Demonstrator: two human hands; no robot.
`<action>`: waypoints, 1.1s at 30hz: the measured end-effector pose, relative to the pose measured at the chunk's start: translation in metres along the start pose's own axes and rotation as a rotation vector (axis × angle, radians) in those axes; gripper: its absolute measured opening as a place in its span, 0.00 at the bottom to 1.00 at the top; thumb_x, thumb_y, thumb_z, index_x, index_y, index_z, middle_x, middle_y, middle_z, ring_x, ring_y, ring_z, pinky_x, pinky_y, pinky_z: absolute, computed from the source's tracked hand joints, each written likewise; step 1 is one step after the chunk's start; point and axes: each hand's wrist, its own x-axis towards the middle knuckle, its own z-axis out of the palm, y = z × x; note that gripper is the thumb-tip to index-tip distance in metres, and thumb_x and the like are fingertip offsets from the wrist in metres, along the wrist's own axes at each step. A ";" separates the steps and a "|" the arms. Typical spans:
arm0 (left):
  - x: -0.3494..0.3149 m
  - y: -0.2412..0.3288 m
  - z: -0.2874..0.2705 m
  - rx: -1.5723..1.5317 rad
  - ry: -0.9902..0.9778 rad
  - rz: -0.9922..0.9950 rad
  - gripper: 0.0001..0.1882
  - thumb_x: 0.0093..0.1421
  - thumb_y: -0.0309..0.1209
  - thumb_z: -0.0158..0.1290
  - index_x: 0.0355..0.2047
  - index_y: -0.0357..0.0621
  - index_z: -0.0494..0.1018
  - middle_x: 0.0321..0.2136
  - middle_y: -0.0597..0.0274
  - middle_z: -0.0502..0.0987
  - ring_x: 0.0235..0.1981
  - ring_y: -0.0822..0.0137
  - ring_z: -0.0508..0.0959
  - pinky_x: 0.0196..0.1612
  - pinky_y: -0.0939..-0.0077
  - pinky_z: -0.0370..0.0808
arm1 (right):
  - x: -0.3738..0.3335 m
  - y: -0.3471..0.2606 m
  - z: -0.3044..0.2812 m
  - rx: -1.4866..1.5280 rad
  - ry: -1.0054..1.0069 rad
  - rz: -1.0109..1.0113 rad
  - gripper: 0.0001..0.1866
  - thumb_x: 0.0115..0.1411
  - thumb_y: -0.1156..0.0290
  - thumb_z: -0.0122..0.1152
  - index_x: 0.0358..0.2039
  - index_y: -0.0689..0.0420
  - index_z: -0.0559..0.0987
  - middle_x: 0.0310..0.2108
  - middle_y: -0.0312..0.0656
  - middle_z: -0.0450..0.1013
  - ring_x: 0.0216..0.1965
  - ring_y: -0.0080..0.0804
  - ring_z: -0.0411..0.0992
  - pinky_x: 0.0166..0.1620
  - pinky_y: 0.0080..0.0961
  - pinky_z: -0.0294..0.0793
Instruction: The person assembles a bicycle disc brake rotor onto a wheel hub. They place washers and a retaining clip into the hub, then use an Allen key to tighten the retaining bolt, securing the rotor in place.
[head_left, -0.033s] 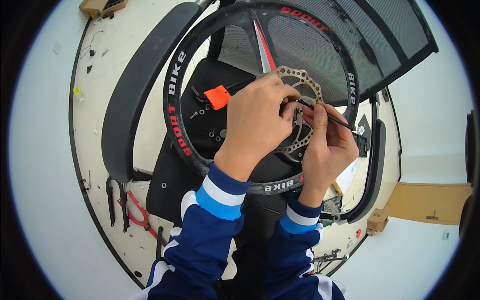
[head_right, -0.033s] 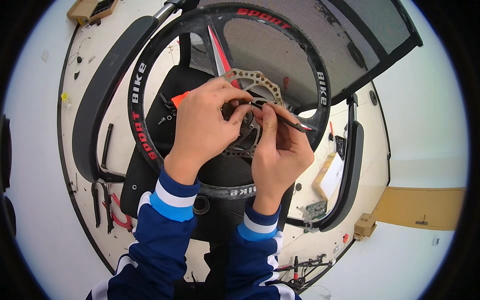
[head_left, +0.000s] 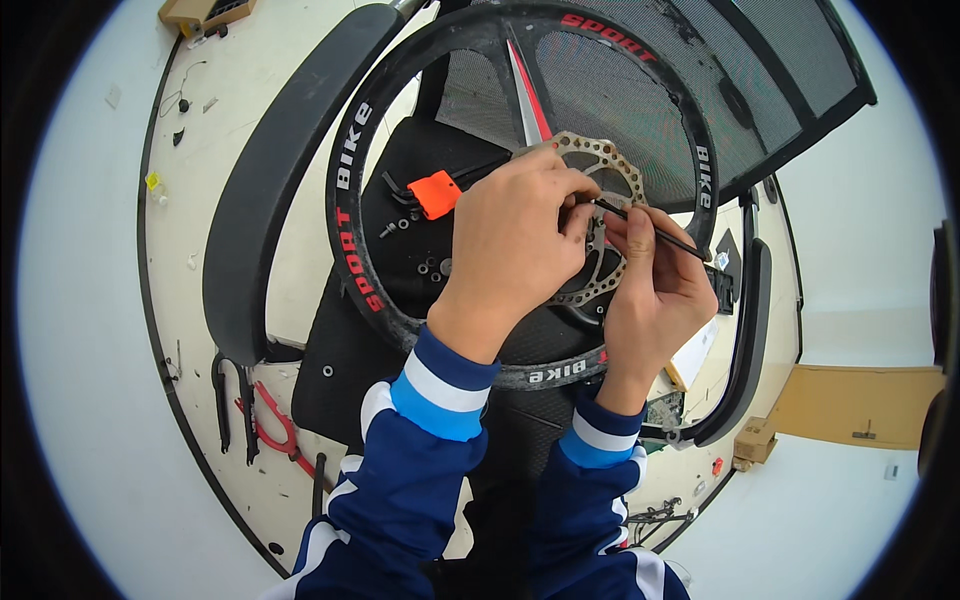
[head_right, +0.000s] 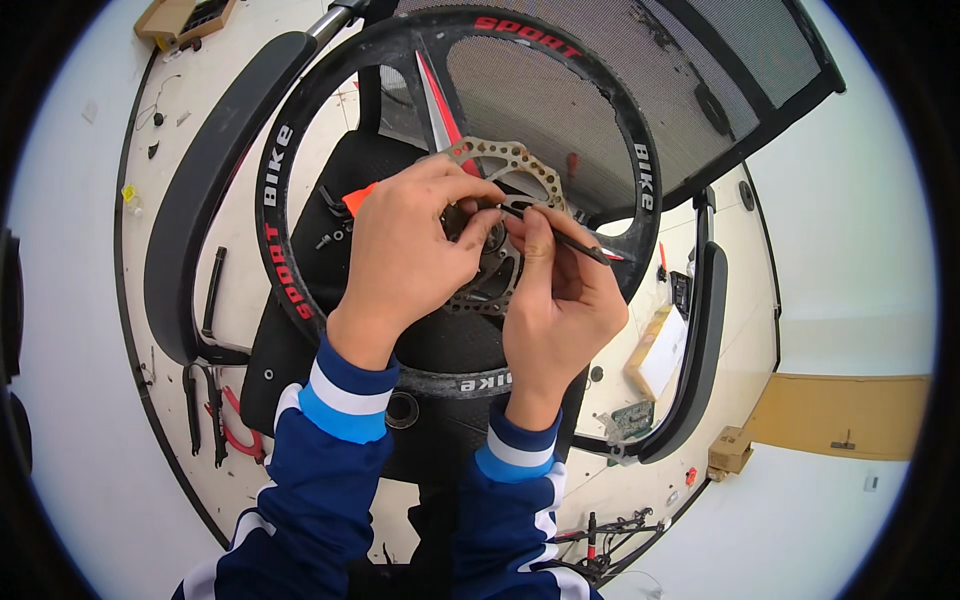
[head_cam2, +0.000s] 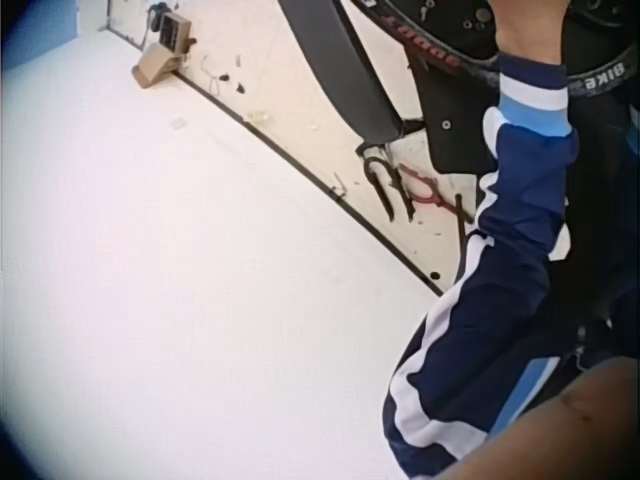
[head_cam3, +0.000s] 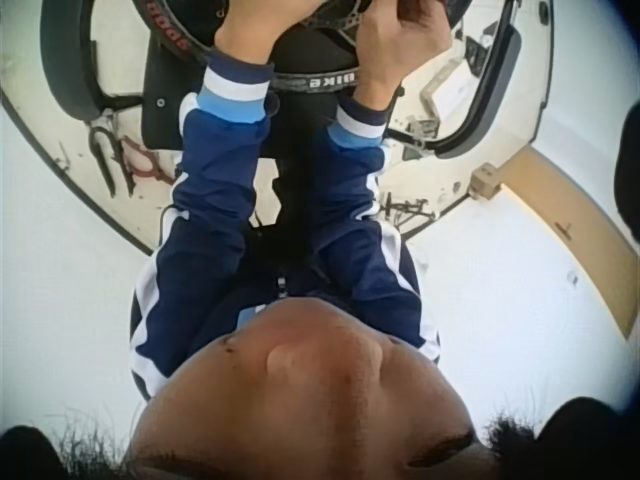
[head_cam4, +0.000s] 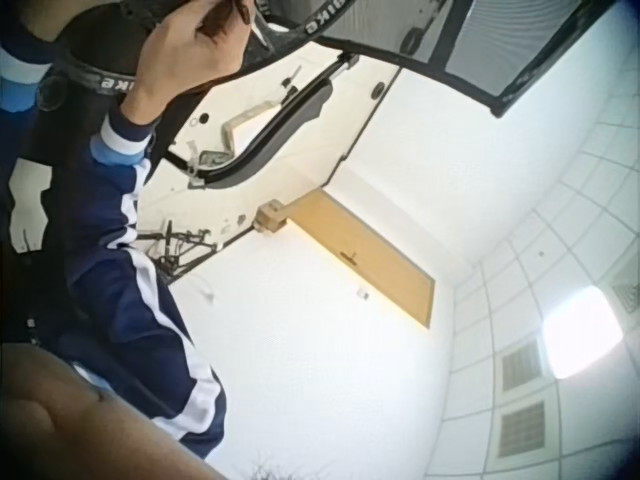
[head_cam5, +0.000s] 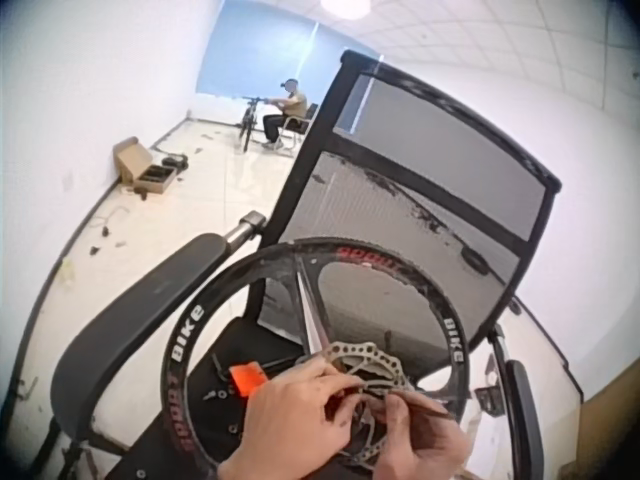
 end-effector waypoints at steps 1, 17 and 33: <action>0.001 0.000 -0.001 -0.020 -0.014 -0.014 0.08 0.52 0.24 0.64 0.35 0.42 0.84 0.28 0.59 0.80 0.23 0.62 0.79 0.26 0.70 0.74 | 0.000 0.000 0.000 0.007 -0.002 0.002 0.07 0.66 0.80 0.62 0.42 0.70 0.81 0.34 0.47 0.82 0.37 0.29 0.82 0.44 0.23 0.82; 0.001 -0.004 -0.001 -0.045 -0.016 0.003 0.08 0.52 0.21 0.63 0.34 0.38 0.84 0.30 0.56 0.82 0.22 0.63 0.78 0.26 0.73 0.73 | 0.000 0.004 -0.001 -0.055 -0.045 -0.080 0.05 0.63 0.82 0.64 0.40 0.68 0.83 0.34 0.44 0.81 0.35 0.26 0.81 0.39 0.18 0.81; 0.000 -0.001 -0.003 -0.034 0.008 -0.005 0.10 0.51 0.21 0.64 0.35 0.41 0.85 0.29 0.55 0.82 0.23 0.62 0.77 0.26 0.72 0.73 | 0.000 0.002 -0.002 -0.026 -0.057 -0.061 0.05 0.63 0.81 0.64 0.40 0.69 0.82 0.34 0.44 0.81 0.36 0.28 0.82 0.40 0.20 0.81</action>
